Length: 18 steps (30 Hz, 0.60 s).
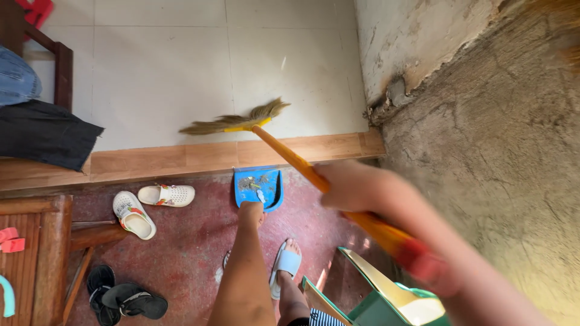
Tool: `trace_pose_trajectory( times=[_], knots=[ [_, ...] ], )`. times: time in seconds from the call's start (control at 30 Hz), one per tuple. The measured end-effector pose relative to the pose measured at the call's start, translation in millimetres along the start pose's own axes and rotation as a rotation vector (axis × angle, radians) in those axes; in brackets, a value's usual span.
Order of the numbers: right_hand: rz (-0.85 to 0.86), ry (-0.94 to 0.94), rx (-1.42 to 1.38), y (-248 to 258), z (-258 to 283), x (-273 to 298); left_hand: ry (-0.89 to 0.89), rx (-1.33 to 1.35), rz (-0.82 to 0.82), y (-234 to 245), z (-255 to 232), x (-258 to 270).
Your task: Sweep debris on the floor into a dustpan using a broom.
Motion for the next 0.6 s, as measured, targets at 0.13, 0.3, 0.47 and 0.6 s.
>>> trace_pose_trajectory(
  times=[0.13, 0.3, 0.47, 0.6],
  knots=[
    [-0.005, 0.003, 0.019, -64.1, -17.2, -95.7, 0.005, 0.017, -0.017, 6.6, 5.4, -9.9],
    [0.182, 0.027, 0.099, -148.2, -36.2, -123.3, -0.004, 0.001, -0.044, 6.1, 3.6, -13.1],
    [0.316, -0.001, 0.009, -115.2, -23.1, -66.6, -0.075, -0.034, 0.003, -16.0, 10.0, -29.9],
    [0.443, 0.031, -0.257, -72.5, -30.2, -14.7, -0.041, -0.03, -0.008, -11.3, 12.5, -6.5]
  ],
)
Point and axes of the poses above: each hand's wrist, its own x-axis away from the middle knuckle, its own y-axis out of the back of the hand, z = x × y, the point moved 7 cm from there along -x, towards the middle knuckle, and after that the axes turned 5 degrees about x, right-handed, at the moved point
